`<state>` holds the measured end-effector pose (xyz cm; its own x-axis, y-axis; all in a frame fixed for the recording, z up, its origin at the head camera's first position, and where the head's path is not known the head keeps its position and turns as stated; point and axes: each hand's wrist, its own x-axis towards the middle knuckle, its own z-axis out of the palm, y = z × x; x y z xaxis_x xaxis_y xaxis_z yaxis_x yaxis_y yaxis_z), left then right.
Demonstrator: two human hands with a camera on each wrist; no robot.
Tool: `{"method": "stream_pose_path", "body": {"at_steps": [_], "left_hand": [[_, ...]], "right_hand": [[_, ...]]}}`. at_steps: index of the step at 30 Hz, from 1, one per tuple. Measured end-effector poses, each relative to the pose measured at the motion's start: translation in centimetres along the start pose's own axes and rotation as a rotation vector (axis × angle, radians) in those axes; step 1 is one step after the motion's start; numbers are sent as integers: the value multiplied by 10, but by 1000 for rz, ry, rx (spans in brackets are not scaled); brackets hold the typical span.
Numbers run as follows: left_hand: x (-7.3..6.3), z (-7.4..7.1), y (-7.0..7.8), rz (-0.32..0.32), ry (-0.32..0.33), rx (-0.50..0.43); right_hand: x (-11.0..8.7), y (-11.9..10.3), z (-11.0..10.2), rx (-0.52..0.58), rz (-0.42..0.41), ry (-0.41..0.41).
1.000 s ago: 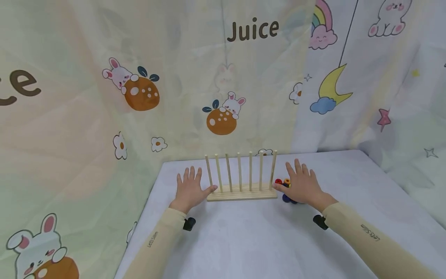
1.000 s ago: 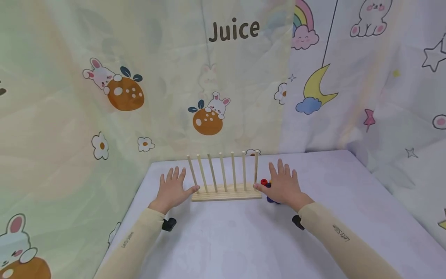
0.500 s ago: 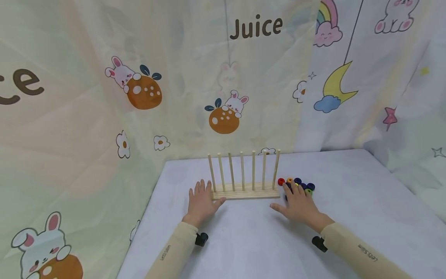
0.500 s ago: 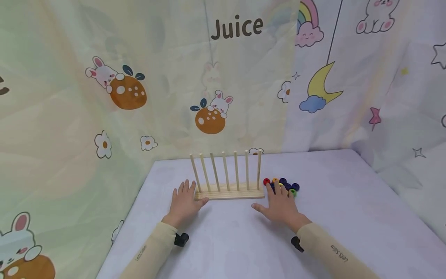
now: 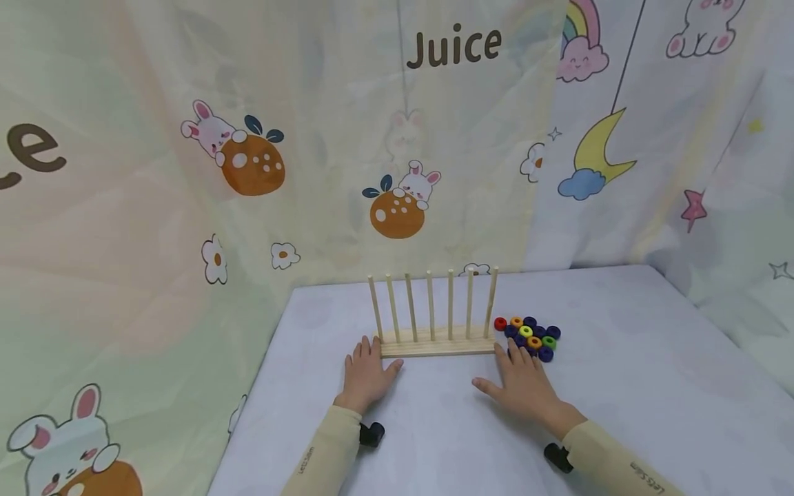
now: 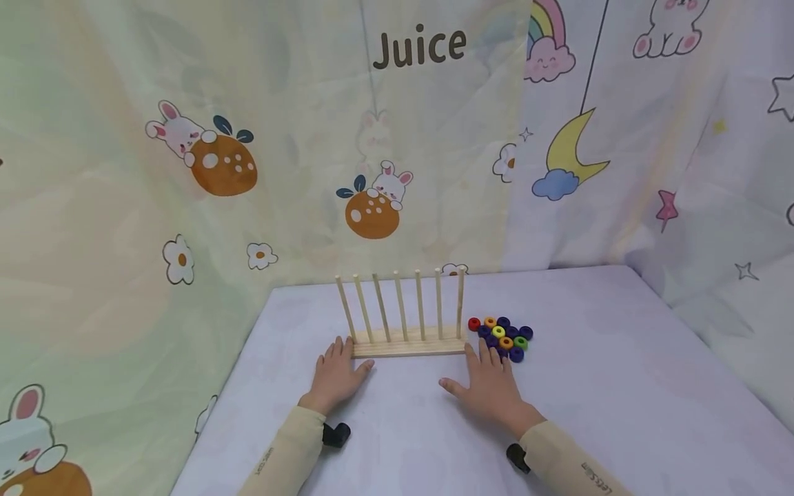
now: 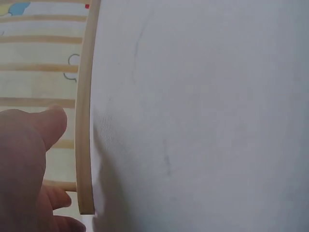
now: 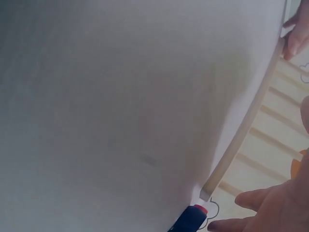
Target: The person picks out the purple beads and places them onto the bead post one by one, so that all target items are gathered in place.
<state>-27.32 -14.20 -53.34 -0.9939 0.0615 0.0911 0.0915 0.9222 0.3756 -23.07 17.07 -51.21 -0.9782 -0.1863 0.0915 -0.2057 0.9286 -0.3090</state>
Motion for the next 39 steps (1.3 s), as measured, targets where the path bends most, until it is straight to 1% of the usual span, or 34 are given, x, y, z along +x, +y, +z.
{"method": "stream_pose_path", "body": {"at_steps": [4,8,10,13,16,18,20,23,28,31,35,39], "left_hand": [[5,1,-1,-22,-4,-29],[12,3,-4,-29,-19,-95],[16,3,-6,-19,-11,-141],[20,5,-11,-9,21,-200],[25,8,-16,8,92,-275],[26,11,-19,8,132,-331],[28,14,-21,10,170,-367],[28,17,-22,-1,199,-402],[28,16,-20,18,242,-408],[28,16,-20,27,256,-393],[27,16,-21,21,251,-389],[25,16,-21,17,251,-398]], "right_hand": [[-1,0,3,15,15,2],[-3,-1,4,59,35,5],[-3,-2,3,83,42,13],[0,-3,2,114,58,26],[2,0,1,141,82,23],[3,4,2,159,101,14],[4,8,2,178,112,5],[5,11,0,202,122,2],[5,11,-6,231,134,19],[5,12,-6,241,142,37],[5,15,-5,262,148,84],[7,15,-2,298,152,110]]}}
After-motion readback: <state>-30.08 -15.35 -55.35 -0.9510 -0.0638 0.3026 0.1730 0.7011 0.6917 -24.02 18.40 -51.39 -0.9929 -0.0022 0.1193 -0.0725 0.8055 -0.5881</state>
